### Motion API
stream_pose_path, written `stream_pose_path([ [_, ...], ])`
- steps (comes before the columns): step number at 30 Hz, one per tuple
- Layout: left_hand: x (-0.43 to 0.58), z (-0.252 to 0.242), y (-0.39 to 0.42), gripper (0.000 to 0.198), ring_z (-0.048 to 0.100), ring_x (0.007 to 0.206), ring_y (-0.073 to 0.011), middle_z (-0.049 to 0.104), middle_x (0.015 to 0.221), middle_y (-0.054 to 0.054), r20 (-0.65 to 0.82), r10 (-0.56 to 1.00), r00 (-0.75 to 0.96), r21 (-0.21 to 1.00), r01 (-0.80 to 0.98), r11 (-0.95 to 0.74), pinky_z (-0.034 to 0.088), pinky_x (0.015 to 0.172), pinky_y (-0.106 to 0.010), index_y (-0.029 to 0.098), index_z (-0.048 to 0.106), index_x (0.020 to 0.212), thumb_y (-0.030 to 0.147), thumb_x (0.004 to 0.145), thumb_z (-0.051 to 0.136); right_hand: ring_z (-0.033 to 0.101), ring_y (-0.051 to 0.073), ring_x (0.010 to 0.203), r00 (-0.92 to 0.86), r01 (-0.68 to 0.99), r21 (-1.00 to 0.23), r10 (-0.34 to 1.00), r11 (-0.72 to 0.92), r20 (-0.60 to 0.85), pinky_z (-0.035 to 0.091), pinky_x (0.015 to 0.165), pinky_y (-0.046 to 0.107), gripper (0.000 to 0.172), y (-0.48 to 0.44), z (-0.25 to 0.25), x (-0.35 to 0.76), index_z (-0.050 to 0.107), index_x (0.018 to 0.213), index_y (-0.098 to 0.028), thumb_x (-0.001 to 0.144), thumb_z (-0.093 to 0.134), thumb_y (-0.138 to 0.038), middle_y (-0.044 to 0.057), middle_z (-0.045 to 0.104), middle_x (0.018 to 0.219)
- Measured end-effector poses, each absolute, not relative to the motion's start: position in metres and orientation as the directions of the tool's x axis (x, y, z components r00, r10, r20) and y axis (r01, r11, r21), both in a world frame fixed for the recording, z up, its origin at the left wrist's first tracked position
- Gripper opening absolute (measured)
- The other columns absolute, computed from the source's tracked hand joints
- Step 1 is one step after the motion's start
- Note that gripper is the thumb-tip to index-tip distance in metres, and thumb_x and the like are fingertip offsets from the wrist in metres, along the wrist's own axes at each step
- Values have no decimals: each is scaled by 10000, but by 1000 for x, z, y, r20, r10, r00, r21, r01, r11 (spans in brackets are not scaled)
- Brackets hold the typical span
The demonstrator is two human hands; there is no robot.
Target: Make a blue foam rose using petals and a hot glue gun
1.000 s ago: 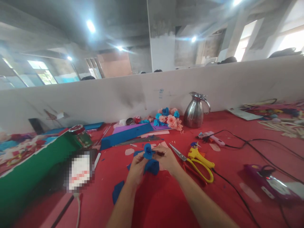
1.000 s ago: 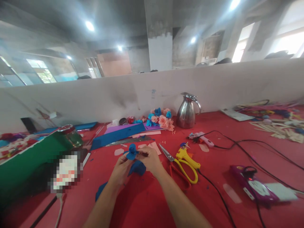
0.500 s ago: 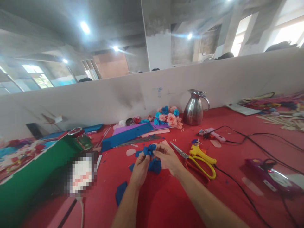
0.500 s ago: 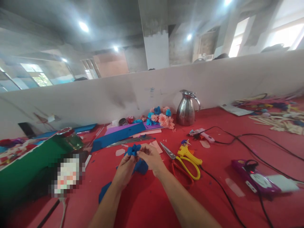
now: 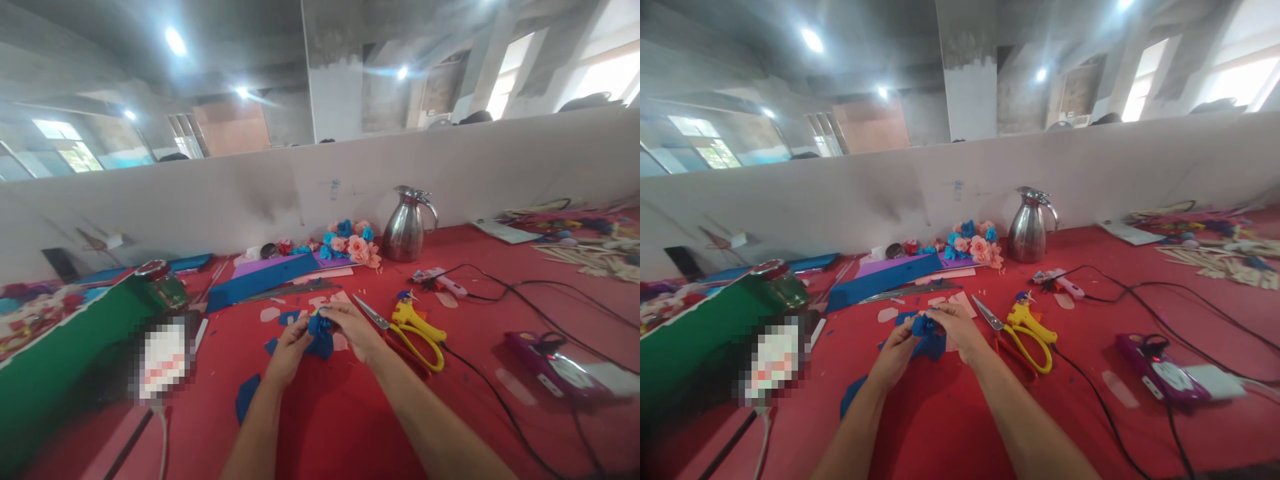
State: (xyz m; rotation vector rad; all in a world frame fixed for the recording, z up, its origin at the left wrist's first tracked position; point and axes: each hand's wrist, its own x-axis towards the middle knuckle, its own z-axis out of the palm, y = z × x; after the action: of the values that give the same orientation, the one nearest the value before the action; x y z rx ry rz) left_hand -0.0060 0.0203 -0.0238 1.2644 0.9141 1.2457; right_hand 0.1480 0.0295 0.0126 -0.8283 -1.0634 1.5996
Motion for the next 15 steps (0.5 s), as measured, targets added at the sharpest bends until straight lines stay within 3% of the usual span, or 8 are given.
stream_pose_path([
  [9, -5, -30, 20, 213, 602, 914, -224, 703, 904, -52, 139, 968, 207, 961, -264, -82, 431, 895, -367, 194, 737, 850, 364, 721, 724, 488, 100, 532, -207, -412, -911, 975, -11, 82, 363, 527, 239, 207, 28, 15, 152, 751, 680, -175, 622, 750, -374, 3, 652, 600],
  [12, -3, -27, 20, 205, 609, 812, -182, 708, 841, -42, 116, 980, 159, 947, -317, -60, 452, 827, -319, 191, 741, 825, 344, 689, 756, 465, 93, 528, -201, -452, -892, 974, 6, 108, 346, 533, 241, 205, 30, 15, 153, 751, 691, -168, 649, 728, -367, -6, 615, 572],
  [15, -2, -25, 21, 200, 593, 681, -135, 698, 721, -16, 66, 997, 47, 922, -385, -42, 467, 716, -263, 187, 733, 739, 321, 611, 809, 411, 85, 501, -71, -509, -859, 992, 52, 102, 303, 511, 241, 203, 32, 14, 154, 736, 697, -169, 663, 699, -366, -35, 522, 504],
])
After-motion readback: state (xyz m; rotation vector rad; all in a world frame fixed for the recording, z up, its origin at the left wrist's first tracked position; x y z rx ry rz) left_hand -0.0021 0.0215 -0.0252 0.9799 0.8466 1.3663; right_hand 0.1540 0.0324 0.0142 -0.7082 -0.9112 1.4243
